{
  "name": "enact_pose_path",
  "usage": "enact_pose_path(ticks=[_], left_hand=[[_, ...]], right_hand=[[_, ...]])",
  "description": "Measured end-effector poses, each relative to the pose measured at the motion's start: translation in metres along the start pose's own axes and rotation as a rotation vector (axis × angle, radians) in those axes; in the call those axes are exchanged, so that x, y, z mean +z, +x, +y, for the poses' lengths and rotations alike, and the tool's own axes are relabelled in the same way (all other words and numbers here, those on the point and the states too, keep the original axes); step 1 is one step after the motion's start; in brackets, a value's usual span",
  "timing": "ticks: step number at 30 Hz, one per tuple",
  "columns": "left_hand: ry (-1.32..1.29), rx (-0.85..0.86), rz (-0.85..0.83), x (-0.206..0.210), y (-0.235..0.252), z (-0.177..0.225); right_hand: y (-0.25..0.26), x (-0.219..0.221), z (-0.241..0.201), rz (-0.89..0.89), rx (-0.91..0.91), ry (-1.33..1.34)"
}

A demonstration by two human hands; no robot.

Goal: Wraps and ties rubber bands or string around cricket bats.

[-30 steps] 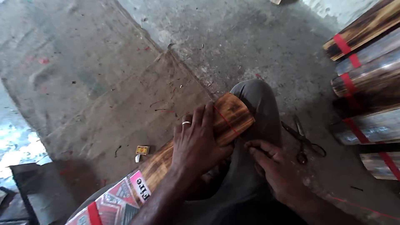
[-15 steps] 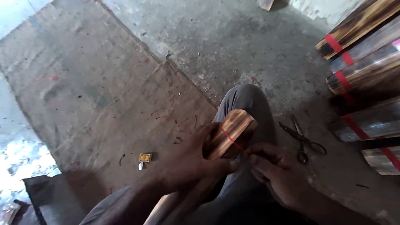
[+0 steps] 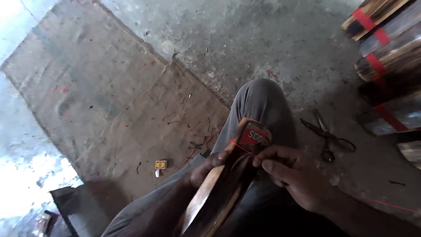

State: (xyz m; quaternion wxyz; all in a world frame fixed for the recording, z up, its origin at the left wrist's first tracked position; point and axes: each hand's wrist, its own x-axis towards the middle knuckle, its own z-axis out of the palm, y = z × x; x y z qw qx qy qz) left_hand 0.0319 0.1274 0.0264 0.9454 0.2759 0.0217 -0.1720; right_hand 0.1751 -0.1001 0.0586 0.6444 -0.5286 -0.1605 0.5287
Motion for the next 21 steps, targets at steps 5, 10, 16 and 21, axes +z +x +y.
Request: enact_pose_path(ticks=[5, 10, 16, 21], left_hand=[[-0.073, 0.042, -0.017, -0.023, 0.002, -0.001], [-0.202, 0.043, -0.019, -0.030, 0.004, 0.001], [-0.199, 0.102, 0.007, -0.018, 0.009, 0.006], [-0.281, 0.090, 0.000, -0.015, 0.009, 0.008]], right_hand=[[-0.015, -0.020, 0.023, 0.114, -0.024, -0.109], [-0.016, -0.018, 0.033, 0.232, -0.011, -0.139], [-0.011, -0.010, 0.032, 0.309, -0.013, -0.275], [-0.008, -0.006, 0.032, 0.325, -0.015, -0.319]])
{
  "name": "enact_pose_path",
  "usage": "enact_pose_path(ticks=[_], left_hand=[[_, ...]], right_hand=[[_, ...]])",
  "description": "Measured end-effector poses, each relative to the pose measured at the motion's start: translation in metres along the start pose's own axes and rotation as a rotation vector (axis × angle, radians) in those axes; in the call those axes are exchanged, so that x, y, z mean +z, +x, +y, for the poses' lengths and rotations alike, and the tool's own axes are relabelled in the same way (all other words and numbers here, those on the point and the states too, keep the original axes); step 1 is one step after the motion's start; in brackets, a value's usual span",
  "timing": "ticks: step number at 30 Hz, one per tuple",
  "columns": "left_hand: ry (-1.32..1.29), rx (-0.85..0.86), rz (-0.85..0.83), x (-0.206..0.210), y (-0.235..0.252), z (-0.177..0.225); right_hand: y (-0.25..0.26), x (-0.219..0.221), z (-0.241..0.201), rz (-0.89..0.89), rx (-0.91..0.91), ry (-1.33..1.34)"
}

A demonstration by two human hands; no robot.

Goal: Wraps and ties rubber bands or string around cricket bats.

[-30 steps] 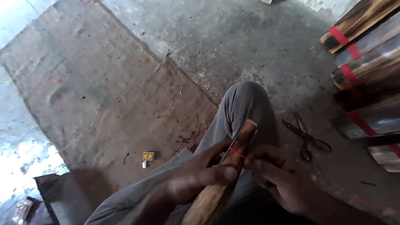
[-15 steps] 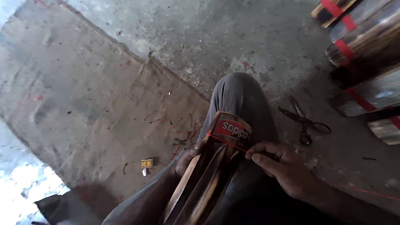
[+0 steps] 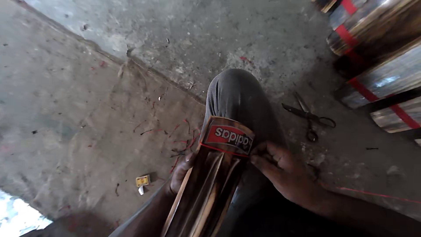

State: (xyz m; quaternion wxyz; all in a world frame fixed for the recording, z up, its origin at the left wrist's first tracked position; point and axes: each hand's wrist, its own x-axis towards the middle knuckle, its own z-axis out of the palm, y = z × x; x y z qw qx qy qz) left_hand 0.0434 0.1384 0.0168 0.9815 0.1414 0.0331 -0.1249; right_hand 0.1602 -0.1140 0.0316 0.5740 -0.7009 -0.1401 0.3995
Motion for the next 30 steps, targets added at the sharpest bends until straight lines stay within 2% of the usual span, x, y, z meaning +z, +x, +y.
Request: enact_pose_path(ticks=[7, 9, 11, 12, 14, 15, 16, 17, 18, 19, 21, 23, 25, 27, 30], left_hand=[[-0.055, -0.065, -0.067, -0.007, -0.014, 0.001], [-0.065, -0.078, -0.026, -0.002, -0.021, 0.000], [-0.124, -0.115, -0.126, -0.043, -0.041, -0.011], [-0.122, -0.122, -0.118, -0.057, -0.051, -0.016], [-0.051, -0.092, 0.039, -0.054, -0.058, -0.021], [0.024, -0.068, 0.187, -0.042, -0.053, -0.021], [0.098, -0.058, 0.261, -0.036, -0.044, -0.019], [0.115, -0.070, 0.189, -0.036, -0.034, -0.015], [0.126, -0.087, 0.036, -0.036, -0.022, -0.008], [0.156, -0.105, -0.005, -0.024, -0.011, -0.002], [0.348, -0.186, 0.256, 0.016, 0.003, 0.007], [0.683, -0.391, 0.499, 0.025, 0.011, 0.011], [1.005, -0.505, 0.580, 0.028, 0.019, 0.017], [1.316, -0.409, 0.577, 0.035, 0.021, 0.024], [1.766, -0.041, 0.694, 0.058, 0.007, 0.033]], right_hand=[[-0.002, 0.007, 0.003, 0.029, 0.002, 0.022], [-0.005, 0.004, 0.003, -0.013, -0.027, 0.070], [-0.009, 0.000, 0.001, -0.073, -0.080, 0.111], [-0.011, -0.002, -0.001, -0.115, -0.116, 0.155], [-0.014, -0.010, -0.009, -0.214, -0.159, 0.240], [-0.016, -0.013, -0.013, -0.242, -0.178, 0.269], [-0.018, -0.016, -0.017, -0.257, -0.200, 0.288], [-0.017, -0.019, -0.020, -0.260, -0.216, 0.289], [-0.016, -0.021, -0.023, -0.243, -0.223, 0.271], [-0.015, -0.024, -0.025, -0.221, -0.218, 0.254], [-0.011, -0.025, -0.031, -0.187, -0.172, 0.259], [-0.011, -0.020, -0.035, -0.134, -0.091, 0.293], [-0.007, -0.008, -0.042, -0.071, -0.027, 0.323], [-0.002, 0.004, -0.050, -0.035, -0.007, 0.341], [0.005, 0.017, -0.058, -0.035, -0.021, 0.338]])
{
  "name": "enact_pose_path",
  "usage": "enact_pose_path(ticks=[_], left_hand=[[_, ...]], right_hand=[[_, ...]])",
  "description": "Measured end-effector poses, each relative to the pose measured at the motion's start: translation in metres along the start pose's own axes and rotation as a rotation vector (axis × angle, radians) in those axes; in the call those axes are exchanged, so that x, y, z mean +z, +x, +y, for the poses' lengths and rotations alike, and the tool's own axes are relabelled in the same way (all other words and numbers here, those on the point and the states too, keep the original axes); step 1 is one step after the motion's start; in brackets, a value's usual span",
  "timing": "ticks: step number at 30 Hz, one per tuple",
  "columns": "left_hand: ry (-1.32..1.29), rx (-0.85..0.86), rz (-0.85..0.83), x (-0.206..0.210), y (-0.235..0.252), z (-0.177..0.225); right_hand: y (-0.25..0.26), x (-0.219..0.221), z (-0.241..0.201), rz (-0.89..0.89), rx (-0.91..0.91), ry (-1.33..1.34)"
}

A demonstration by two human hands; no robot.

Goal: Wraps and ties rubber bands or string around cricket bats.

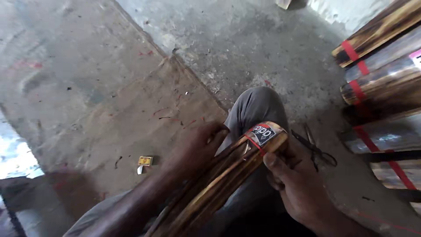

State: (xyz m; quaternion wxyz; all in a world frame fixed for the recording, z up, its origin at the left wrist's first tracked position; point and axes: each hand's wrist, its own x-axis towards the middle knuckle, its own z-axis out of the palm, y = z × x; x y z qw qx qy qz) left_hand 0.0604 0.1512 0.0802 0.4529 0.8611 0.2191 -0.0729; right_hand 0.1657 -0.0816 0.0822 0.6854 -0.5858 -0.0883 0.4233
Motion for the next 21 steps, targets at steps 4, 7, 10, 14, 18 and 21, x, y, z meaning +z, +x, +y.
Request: enact_pose_path(ticks=[4, 7, 10, 14, 18, 21], left_hand=[[0.259, 0.189, 0.303, -0.007, -0.063, 0.049], [0.528, 0.206, 0.395, 0.030, -0.084, 0.062], [0.650, 0.172, 0.461, 0.049, -0.082, 0.060], [0.713, 0.175, 0.522, 0.054, -0.078, 0.056], [0.715, 0.185, 0.518, 0.050, -0.077, 0.052], [0.702, 0.197, 0.521, 0.048, -0.074, 0.052]], right_hand=[[0.008, 0.005, -0.002, -0.007, -0.005, -0.075], [0.012, 0.011, -0.005, -0.013, -0.030, -0.106], [0.014, 0.016, -0.004, 0.008, -0.056, -0.131], [0.012, 0.005, -0.007, -0.039, -0.097, -0.292], [0.007, -0.031, -0.010, -0.221, -0.346, -0.533], [0.008, -0.036, -0.013, -0.332, -0.563, -0.394]])
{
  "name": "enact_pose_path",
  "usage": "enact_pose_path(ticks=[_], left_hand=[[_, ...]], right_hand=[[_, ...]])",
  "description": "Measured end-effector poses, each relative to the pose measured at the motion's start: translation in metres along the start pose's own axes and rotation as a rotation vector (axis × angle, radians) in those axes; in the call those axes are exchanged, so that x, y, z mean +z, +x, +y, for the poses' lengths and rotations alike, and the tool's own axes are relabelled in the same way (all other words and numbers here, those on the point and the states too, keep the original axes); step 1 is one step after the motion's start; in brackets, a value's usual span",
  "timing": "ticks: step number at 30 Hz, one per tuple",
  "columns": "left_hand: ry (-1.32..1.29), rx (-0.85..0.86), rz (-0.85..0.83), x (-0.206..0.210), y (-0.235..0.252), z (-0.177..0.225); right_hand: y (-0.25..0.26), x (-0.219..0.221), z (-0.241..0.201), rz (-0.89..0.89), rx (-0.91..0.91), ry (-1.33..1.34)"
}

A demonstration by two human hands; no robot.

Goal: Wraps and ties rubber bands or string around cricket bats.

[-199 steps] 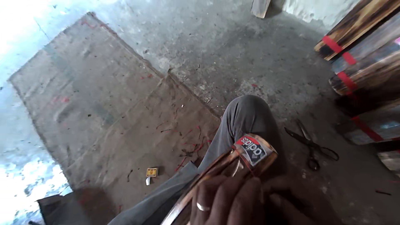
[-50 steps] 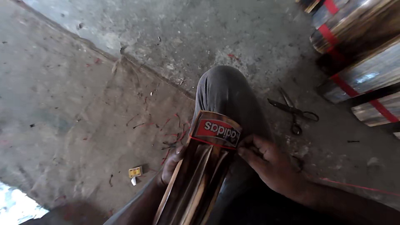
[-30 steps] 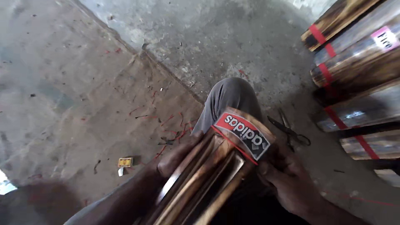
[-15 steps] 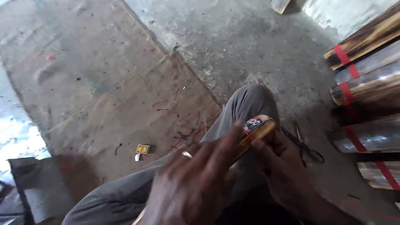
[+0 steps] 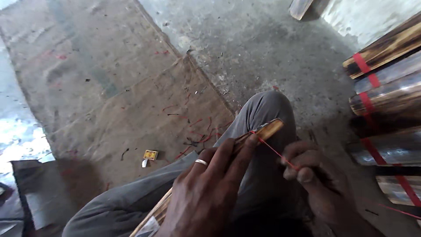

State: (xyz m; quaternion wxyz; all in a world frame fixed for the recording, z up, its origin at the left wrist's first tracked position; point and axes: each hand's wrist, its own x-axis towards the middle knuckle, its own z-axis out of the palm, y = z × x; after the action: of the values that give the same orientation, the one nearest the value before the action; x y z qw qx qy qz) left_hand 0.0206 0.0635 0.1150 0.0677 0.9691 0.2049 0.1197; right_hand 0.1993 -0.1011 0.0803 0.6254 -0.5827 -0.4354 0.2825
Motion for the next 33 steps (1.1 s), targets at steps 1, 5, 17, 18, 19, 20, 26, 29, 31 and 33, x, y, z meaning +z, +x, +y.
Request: enact_pose_path(ticks=[1, 5, 17, 18, 19, 20, 26, 29, 31, 33], left_hand=[[0.003, 0.001, 0.009, 0.001, 0.000, 0.000], [0.029, 0.004, 0.015, 0.002, 0.001, 0.000], [-0.106, 0.001, -0.027, 0.008, 0.011, -0.014], [-0.133, -0.005, -0.043, 0.007, 0.013, -0.016], [-0.140, -0.015, -0.045, 0.006, 0.015, -0.019], [-0.119, -0.034, -0.023, 0.006, 0.017, -0.020], [0.191, -0.264, 0.096, 0.033, 0.009, 0.012], [0.288, -0.346, -0.001, 0.071, 0.009, 0.021], [0.250, -0.338, 0.015, 0.082, 0.013, 0.013], [0.181, -0.320, 0.024, 0.081, 0.018, 0.005]], right_hand=[[0.005, 0.001, -0.002, -0.020, -0.064, 0.073], [0.028, 0.014, -0.011, -0.095, -0.117, 0.498], [0.032, 0.028, 0.017, 0.135, 0.122, 0.618], [0.034, 0.028, 0.019, 0.140, 0.132, 0.619], [0.037, 0.030, 0.020, 0.142, 0.137, 0.628], [0.041, 0.031, 0.021, 0.139, 0.141, 0.630], [0.066, 0.051, 0.018, 0.122, 0.144, 0.549], [0.075, 0.061, 0.014, 0.131, 0.223, 0.539], [0.081, 0.062, 0.016, 0.109, 0.263, 0.534], [0.086, 0.059, 0.015, 0.067, 0.252, 0.508]])
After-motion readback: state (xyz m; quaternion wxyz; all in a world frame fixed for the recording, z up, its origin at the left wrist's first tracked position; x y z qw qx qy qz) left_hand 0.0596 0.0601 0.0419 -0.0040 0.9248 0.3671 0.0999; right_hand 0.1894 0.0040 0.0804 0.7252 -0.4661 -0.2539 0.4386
